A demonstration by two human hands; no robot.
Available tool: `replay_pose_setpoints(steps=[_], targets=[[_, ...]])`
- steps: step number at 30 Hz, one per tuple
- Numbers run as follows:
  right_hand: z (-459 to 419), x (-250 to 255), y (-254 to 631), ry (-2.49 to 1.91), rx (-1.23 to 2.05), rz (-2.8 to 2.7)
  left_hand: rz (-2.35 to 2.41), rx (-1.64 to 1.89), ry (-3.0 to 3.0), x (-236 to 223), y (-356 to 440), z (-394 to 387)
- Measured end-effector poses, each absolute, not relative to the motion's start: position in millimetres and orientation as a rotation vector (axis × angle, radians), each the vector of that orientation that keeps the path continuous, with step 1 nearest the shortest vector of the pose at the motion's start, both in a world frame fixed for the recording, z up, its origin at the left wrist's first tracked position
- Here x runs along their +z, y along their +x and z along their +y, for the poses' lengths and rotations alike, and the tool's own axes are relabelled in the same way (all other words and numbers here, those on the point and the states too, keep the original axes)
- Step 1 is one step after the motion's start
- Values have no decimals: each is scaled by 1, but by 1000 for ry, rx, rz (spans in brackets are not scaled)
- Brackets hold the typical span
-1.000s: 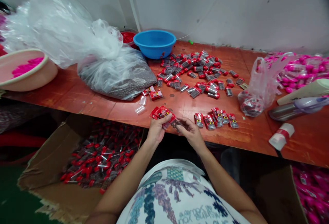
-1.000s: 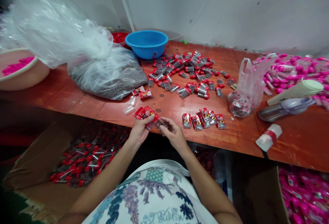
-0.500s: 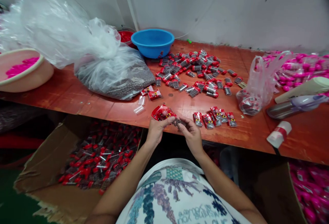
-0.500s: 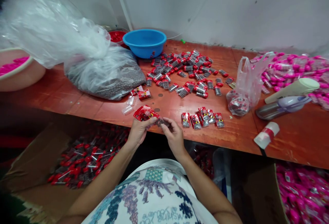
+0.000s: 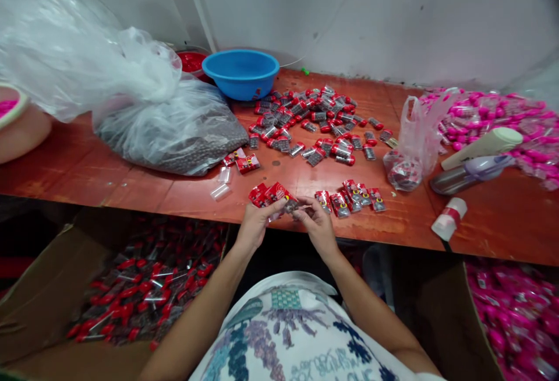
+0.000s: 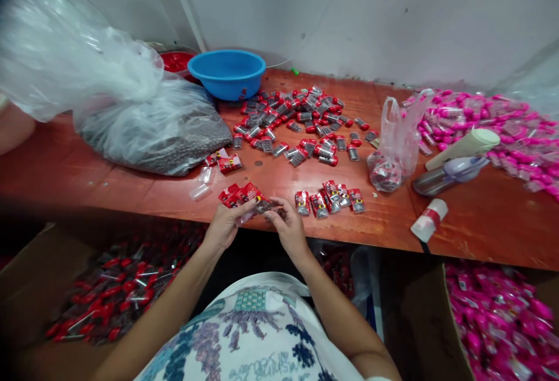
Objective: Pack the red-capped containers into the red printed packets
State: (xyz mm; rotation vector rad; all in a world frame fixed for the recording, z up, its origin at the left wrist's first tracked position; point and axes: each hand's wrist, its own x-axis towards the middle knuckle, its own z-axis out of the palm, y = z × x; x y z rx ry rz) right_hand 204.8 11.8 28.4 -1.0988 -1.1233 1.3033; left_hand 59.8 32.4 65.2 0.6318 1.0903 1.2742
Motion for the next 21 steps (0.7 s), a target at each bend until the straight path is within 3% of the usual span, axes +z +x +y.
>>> replay_pose_setpoints(steps=[12,19,21], targets=[[15,21,227,-1179,1340,-1029,1024,1137,525,51,85,29],[27,16,291,-1665,469,-1267,1079,1127,243,38,92,36],[27,20,290,-1675,355,-1342,1073,1139,250,39,95,36]])
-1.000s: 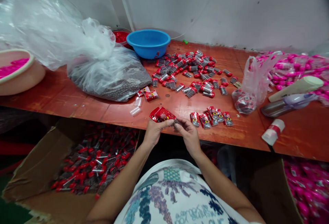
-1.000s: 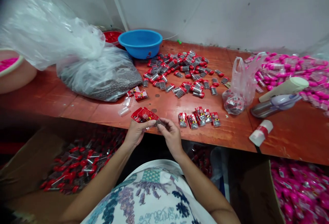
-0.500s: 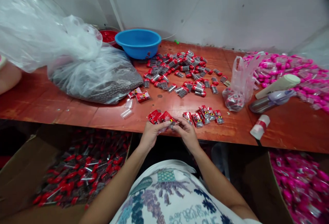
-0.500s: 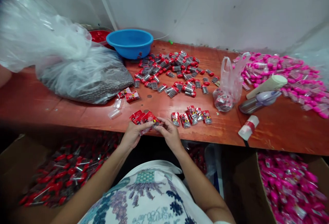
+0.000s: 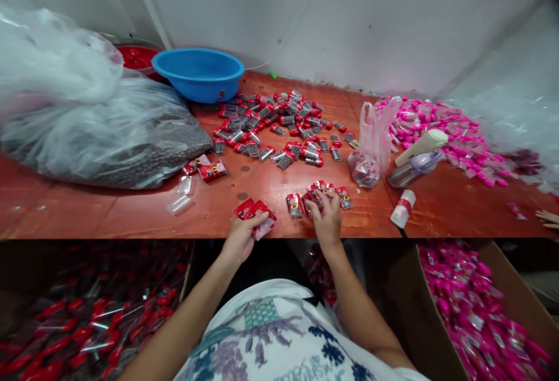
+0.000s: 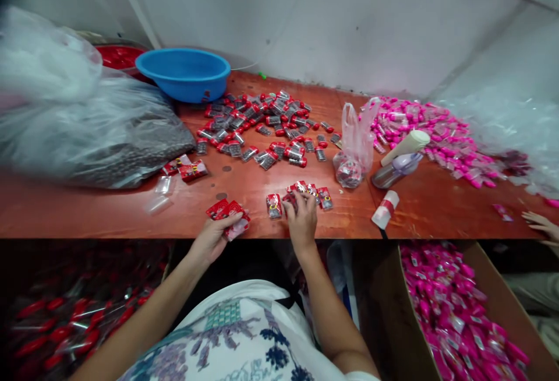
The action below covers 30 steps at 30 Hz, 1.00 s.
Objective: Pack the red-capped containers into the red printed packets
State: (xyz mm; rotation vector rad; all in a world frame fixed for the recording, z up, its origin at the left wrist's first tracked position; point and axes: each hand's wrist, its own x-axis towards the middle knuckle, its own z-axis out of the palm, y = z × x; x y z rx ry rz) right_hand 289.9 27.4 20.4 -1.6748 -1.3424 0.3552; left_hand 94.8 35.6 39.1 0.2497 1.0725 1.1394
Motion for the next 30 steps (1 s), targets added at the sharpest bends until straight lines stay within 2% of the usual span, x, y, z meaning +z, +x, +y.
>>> replay_pose_setpoints(steps=[5,12,14,16,21,27,30], targets=[[28,27,240,-1317,813,-1585,1028,1211,303,44,98,39],[77,29,222,-1161,1014,-1859,1073,1347,201,43,71,45],[106,32,230,-1355,944,-1896,1099,1408,126,40,62,46],[136,34,237,-1652,715,-1787,1099,1431,71,38,55,47],[177,29,235,-2164,371,-1755,1066,1350,-91,40,44,51],[147,18,213,-2077,456,-1911,987,1337,-106,40,38,51],[116,16,208,-1858,615,-1823,983,1371,-128,40,38,51]])
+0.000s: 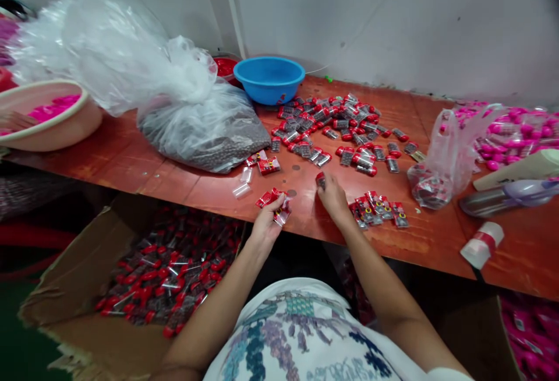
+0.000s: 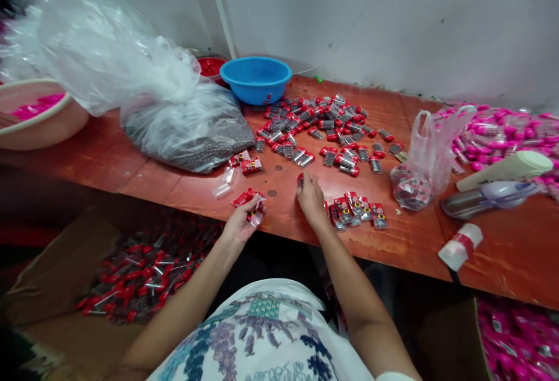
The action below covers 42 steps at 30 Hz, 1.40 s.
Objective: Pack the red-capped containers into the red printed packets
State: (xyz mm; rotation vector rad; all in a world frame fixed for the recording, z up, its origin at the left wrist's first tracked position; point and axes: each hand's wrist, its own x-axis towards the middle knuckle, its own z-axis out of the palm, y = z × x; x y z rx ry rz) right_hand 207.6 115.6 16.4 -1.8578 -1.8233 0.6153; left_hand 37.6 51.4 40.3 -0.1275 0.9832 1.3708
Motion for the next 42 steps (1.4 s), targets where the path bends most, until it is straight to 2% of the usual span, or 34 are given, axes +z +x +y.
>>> replay_pose_setpoints(steps=[5,9,27,42], targets=[[53,32,194,-1275,1190,-1369,968,1376,-145,43,39,52],[22,47,183,-1127,1395,-1190,943,1420,-112,43,44,51],[20,48,186,-1113,1446,-1104,994,1603,336,53,55,35],[16,47,185,-1133,1410,-1093,1009,1570,216,52,51,38]])
